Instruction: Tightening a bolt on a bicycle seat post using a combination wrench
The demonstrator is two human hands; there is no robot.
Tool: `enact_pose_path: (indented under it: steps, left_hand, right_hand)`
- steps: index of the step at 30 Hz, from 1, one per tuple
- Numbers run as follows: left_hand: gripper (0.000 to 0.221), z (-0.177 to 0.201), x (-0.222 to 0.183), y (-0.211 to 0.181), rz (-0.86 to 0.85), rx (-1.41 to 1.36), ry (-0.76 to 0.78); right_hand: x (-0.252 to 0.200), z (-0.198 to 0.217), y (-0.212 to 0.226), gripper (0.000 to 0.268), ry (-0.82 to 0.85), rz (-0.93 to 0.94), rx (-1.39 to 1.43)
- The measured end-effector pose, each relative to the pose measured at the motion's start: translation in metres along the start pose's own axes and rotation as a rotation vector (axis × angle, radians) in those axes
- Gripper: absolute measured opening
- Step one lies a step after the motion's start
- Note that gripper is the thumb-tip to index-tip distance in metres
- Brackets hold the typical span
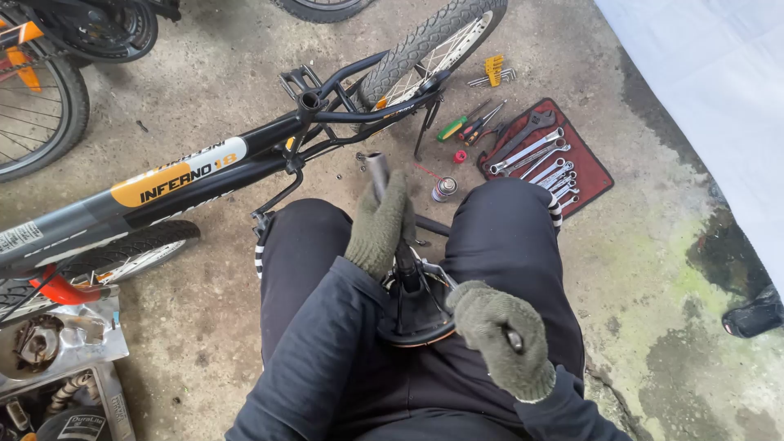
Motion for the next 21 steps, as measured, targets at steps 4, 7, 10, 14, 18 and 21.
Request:
enact_pose_path:
  steps: [4,7,10,14,18,21]
  left_hand:
    - [0.032,0.005,-0.001,-0.002,-0.017,-0.038,-0.005]
    - [0.029,0.016,0.006,0.002,-0.185,-0.276,-0.013]
    - [0.037,0.018,0.003,-0.007,-0.184,-0.292,-0.003]
    - [0.031,0.013,-0.021,-0.030,-0.154,-0.359,-0.015]
    - [0.018,0.025,-0.004,-0.009,-0.124,-0.499,-0.090]
    - [0.034,0.021,-0.009,-0.030,-0.026,-0.078,-0.169]
  right_hand:
    - [0.022,-0.019,0.019,0.003,0.105,0.307,-0.183]
    - [0.027,-0.025,0.000,0.016,0.196,0.150,-0.286]
    - [0.030,-0.022,-0.021,0.006,0.187,0.083,-0.465]
    - [0.041,-0.019,-0.024,0.019,0.145,0.112,-0.688]
    - [0.056,-0.014,-0.011,0.022,0.186,-0.096,-0.547]
    - [0.052,-0.008,-0.024,0.025,0.233,0.102,-0.717]
Point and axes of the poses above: each hand's wrist, its own x-axis towards the middle knuckle, its own z-axis out of the back of the hand, y = z × x, the point moved 6 cm from there along x, towards the middle knuckle, and after that the axes turned 1 degree about y, right-handed, at the moved point
